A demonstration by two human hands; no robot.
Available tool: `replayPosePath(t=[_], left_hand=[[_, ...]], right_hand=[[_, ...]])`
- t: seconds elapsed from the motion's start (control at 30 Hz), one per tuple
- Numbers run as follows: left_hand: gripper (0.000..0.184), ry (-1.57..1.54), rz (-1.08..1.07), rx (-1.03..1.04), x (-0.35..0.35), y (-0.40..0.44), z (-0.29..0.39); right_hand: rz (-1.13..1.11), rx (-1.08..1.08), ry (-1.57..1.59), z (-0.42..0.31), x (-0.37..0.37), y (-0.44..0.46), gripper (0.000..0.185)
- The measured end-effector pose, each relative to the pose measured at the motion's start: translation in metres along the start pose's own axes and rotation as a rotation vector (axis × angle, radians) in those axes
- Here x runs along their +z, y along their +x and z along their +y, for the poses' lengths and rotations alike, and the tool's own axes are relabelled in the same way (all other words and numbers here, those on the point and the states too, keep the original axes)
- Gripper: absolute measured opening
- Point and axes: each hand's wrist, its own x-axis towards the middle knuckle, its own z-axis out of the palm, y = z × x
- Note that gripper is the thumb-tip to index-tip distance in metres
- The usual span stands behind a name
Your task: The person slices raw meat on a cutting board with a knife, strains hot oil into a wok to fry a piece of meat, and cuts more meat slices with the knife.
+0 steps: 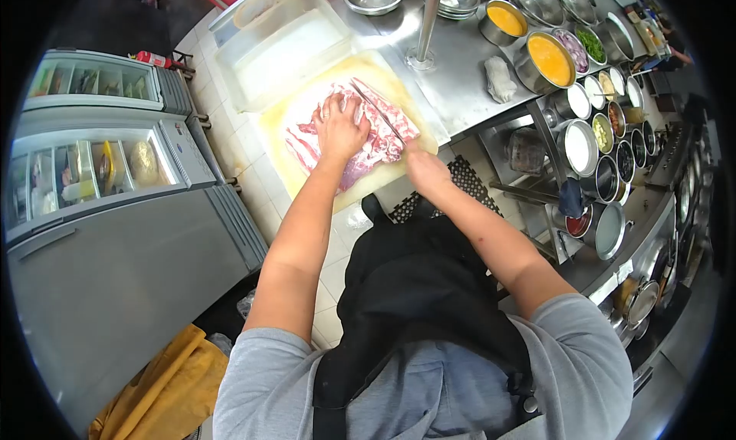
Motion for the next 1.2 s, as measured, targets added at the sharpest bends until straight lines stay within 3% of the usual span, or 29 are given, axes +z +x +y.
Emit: replayPosePath(t=[0.2,0.43,0.67,0.8,0.9,0.97,1.0,1.03,1.07,1.13,1.2], left_hand=[[0.039,0.012,0.057,-0.062,0.003,0.002,0.002],[0.033,0.013,0.06,-0.12,0.007,0.003,0.008],[0.029,0.004,0.109,-0.132,0.013,0.003,0.005],[0.026,-0.02,0.133,-0.105,0.016,0.003,0.004],[0.026,0.057,0.243,0.113,0.017,0.012,-0.003],[0.024,-0.238,-0.157,0.396,0.016,0.016,-0.011],[0.024,-0.239,-0.163,0.403,0.013,0.018,-0.006],[0.024,-0.164,-0.218,0.431,0.005,0.022,0.001],[0.023,-0.088,-0.272,0.458,-0.003,0.027,0.007],[0.025,-0.028,-0.326,0.47,-0.018,0.04,0.01],[0.049,0.069,-0.521,0.447,-0.029,0.044,0.012]], right_hand=[[-0.014,0.064,0.023,-0.01,-0.022,0.005,0.025],[-0.07,0.101,-0.041,0.01,-0.018,-0.078,0.021],[0.012,0.098,-0.054,0.037,0.002,-0.131,0.013],[-0.093,0.182,-0.033,0.041,-0.006,-0.149,0.015],[-0.038,0.146,0.018,0.047,-0.024,-0.152,0.025],[-0.057,0.129,0.123,0.061,-0.032,-0.148,0.026],[-0.089,0.105,0.222,0.065,-0.036,-0.146,0.027],[-0.19,0.252,0.34,0.045,-0.062,-0.15,0.029],[-0.19,0.255,0.346,0.048,-0.054,-0.153,0.029],[0.017,0.142,0.11,0.05,-0.037,-0.157,0.028],[0.047,0.128,0.097,0.04,-0.033,-0.162,0.026]])
